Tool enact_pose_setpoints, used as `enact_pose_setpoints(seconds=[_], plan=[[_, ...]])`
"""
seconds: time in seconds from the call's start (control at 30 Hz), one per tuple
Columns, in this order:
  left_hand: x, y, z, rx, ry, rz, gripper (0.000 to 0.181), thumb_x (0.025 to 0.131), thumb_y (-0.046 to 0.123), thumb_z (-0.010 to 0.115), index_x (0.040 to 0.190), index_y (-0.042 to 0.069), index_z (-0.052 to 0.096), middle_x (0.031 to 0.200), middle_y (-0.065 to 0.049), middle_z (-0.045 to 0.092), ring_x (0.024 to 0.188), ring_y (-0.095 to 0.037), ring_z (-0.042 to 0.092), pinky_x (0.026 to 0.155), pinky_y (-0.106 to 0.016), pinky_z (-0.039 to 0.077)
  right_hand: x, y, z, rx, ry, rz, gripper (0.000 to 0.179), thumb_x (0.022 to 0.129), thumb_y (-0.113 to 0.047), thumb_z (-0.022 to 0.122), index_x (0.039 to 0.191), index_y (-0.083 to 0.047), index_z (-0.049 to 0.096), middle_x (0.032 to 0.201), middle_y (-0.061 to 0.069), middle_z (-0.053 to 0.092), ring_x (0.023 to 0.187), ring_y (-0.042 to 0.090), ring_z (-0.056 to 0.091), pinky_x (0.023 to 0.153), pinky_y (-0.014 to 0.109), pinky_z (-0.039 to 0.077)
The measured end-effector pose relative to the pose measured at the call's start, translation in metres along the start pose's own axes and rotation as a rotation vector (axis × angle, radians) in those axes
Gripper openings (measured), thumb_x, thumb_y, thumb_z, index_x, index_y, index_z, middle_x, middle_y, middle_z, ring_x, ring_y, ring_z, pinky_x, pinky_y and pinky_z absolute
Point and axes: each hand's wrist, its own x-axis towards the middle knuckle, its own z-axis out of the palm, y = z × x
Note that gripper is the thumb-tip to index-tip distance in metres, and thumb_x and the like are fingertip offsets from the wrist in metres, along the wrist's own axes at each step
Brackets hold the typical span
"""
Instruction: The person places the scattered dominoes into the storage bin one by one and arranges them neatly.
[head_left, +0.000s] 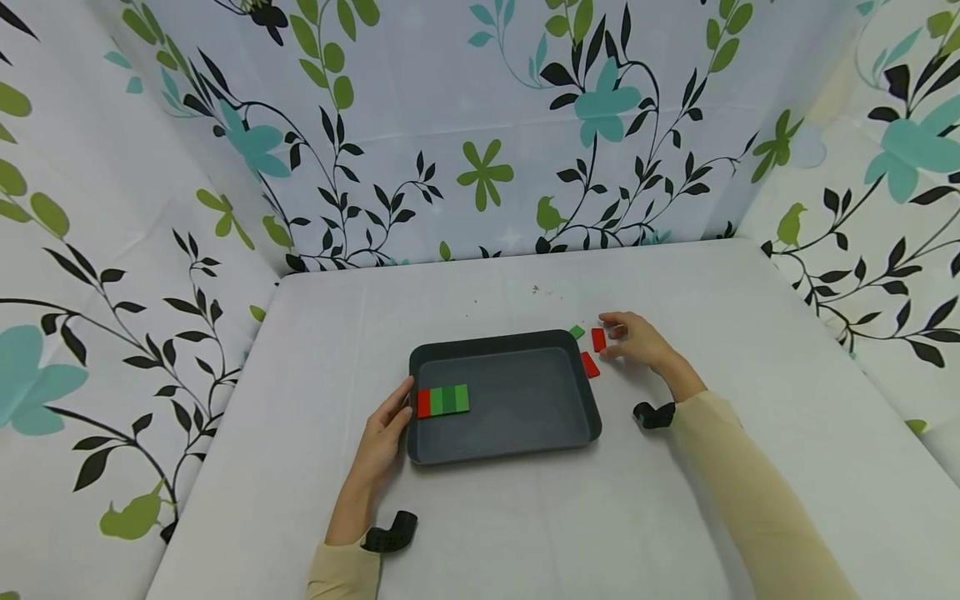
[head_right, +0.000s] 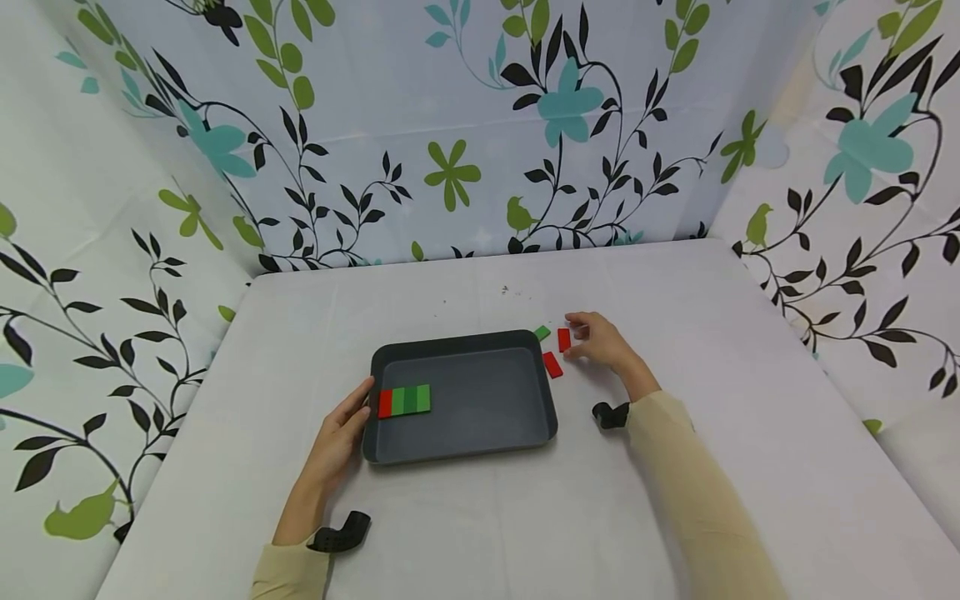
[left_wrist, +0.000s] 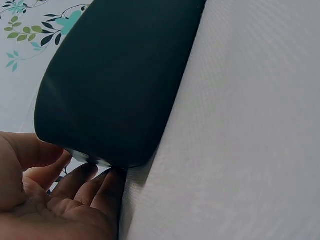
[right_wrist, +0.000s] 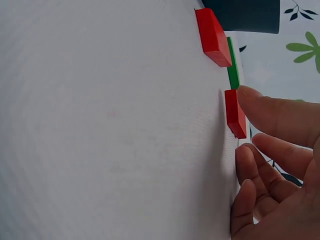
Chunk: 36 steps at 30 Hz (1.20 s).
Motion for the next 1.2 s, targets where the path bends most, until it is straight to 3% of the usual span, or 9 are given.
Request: enact_pose_setpoints(seconds=[0.77,1.2], plan=[[0.0,0.0,0.001,-0.003,0.006,-0.004,0.05,0.105,0.006,0.038,0.154,0.013,0.032,0.162,-0.006,0.024,0.152,-0.019,0.014,0.123,-0.041,0.014,-0.001,0.005,0.011,-0.07,0.106,-0.029,0.051,0.085,-0.003,0.071,0.133,0.005,0.053,0.125,0.024,0.049,0.111,0.036,0.049,0.096,0.047,0.046],[0.0,0.001,0.001,-0.007,0.006,-0.006,0.05,0.105,0.005,0.038,0.154,0.012,0.032,0.162,-0.005,0.025,0.151,-0.018,0.015,0.122,-0.041,0.015,-0.006,0.0,0.009,-0.027,0.117,0.053,0.052,0.088,-0.009,0.07,0.135,0.002,0.051,0.125,0.024,0.055,0.112,0.036,0.053,0.099,0.048,0.047]])
